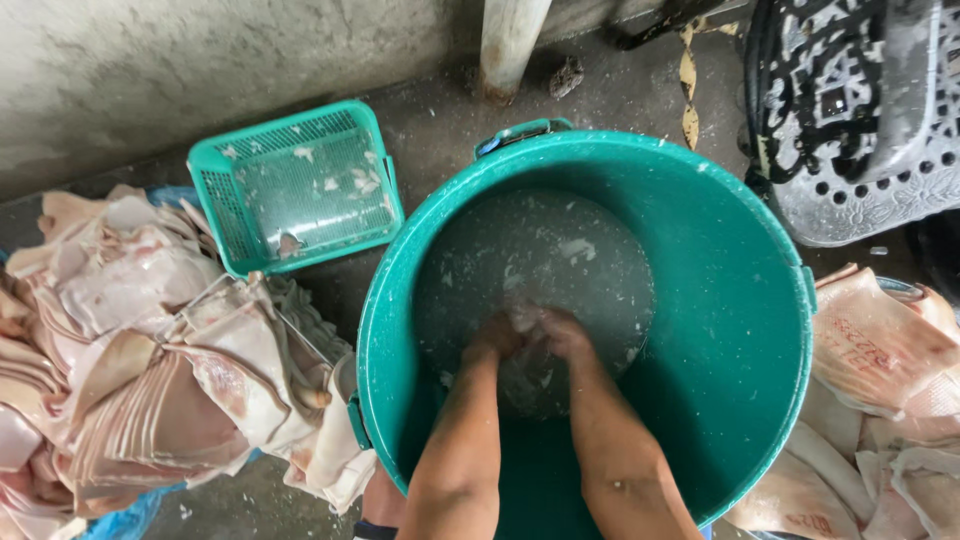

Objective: The person washes sheets of animal skin by hand in a bucket of water and then transfers them to a larger basin.

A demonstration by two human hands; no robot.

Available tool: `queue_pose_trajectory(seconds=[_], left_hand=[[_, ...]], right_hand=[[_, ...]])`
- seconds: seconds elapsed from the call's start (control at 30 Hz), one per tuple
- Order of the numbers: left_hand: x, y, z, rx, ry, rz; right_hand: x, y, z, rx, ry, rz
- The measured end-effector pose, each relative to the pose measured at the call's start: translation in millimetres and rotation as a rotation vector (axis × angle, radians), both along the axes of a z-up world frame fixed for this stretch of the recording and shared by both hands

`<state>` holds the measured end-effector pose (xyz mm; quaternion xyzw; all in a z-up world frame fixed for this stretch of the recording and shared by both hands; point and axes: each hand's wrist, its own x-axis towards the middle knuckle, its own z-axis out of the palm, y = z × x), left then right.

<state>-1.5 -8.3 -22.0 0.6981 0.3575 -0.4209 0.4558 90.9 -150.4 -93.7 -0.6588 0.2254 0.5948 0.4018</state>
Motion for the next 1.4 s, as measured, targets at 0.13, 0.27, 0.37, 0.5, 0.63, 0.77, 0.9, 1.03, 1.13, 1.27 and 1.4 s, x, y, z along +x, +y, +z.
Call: queue_pose_trajectory(seconds=[0.13, 0.27, 0.37, 0.5, 0.63, 0.77, 0.9, 1.03, 1.13, 1.27, 1.4], left_hand=[[-24.7, 3.9, -42.7, 0.106, -0.158, -0.121], [-25.7, 4.9, -87.9, 0.458, -0.52, -0.322], [-22.3, 7.1, -100.3, 0.638, -0.504, -0.558], [-11.9, 33.6, -80.7, 0.486, -0.306, -0.318], [-6.9, 37.0, -34.7, 0.634, -0.374, -0.021], [-2.8, 45.5, -29.0, 0.697, -0.417, 0.049], [-1.9, 50.7, -77.6, 0.431, -0.155, -0.007], [-18.2, 40.8, -134.5, 0.326, -0.075, -0.092], [-28.8, 32.5, -162.1, 0.303, -0.097, -0.06], [-29.9, 44.0, -170.7, 0.278, -0.175, -0.014], [-18.9, 69.0, -160.6, 0.263, -0.299, 0.128]], right_hand=[[-8.0, -24.0, -5.4, 0.0, -0.002, 0.014], [-12.2, -14.9, -20.0, -0.049, -0.072, 0.171], [-16.9, 17.6, -14.9, -0.05, -0.202, 0.302], [-20.8, 66.3, 6.8, -0.313, -0.67, 0.45], [-22.7, 58.4, 0.9, -0.279, -0.602, 0.387], [-17.3, 33.1, -33.4, -0.157, -0.479, 0.254], [-14.7, 32.6, -38.6, -0.193, -0.528, 0.405], [-22.7, 57.9, 7.0, -0.094, -1.088, 0.894], [-19.7, 68.4, 58.8, 0.26, -1.572, 1.44], [-4.7, 77.2, 117.1, 0.454, -1.535, 1.637], [-3.4, 104.3, 131.5, 0.16, -0.936, 1.599]])
